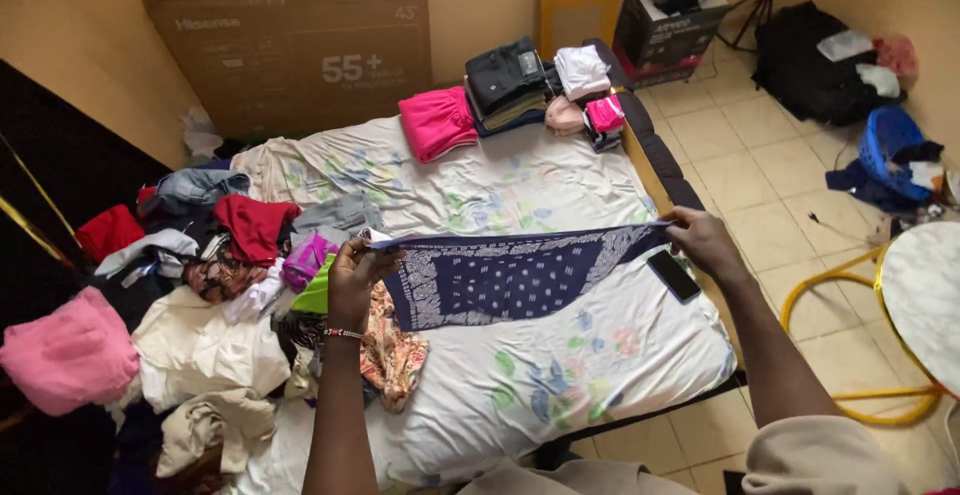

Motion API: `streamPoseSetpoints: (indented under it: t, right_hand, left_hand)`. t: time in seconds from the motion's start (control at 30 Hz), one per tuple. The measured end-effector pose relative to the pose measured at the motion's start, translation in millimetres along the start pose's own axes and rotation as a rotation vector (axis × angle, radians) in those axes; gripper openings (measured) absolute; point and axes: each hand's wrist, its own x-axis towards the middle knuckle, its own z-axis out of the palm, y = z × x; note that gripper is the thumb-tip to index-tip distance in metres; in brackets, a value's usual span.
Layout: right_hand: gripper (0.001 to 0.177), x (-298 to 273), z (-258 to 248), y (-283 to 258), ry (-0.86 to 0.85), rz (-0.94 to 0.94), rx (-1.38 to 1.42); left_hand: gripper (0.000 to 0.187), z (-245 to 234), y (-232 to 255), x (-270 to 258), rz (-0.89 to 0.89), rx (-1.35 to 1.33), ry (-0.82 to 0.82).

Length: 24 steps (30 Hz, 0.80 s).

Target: Folding several items of clothing on a bed.

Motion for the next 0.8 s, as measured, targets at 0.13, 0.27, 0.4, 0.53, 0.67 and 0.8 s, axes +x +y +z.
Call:
streamPoseSetpoints:
  t: [0.13, 0.27, 0.4, 0.53, 0.67, 0.8]
  right_hand:
    - [0.025, -12.0, -20.8, 10.9, -0.008, -0.013, 0.383]
    - [0.023, -42.6, -27.6, 1.2, 0.058, 0.006, 0.511]
    - [0.023, -74.4, -25.5, 7.1, 0.163, 0.043, 0.627]
    - [0.026, -129.3, -20.1, 15.1, 0.19, 0.079, 0.716]
    - [0.026, -147.5, -17.5, 32.5, 0.218, 0.058, 0.818]
    - [0.023, -168.1, -23.9, 26.9, 0.238, 0.026, 0.912]
  left_hand:
    - [0.015, 11.8, -13.1, -27.6, 0.022, 0.065, 0.014]
    - [0.017, 20.2, -24.2, -51.6, 0.046, 0.016, -0.001]
    - [0.013, 30.0, -38.4, -86.6, 0.016, -0.041, -0.042]
    - [0.011, 40.0, -38.4, -146.3, 0.0, -0.023, -0.037]
    - [0.007, 34.0, -46.6, -173.4, -0.068, -0.025, -0.023]
    - [0.009, 37.4, -35.9, -183.1, 0.02, 0.028, -0.026]
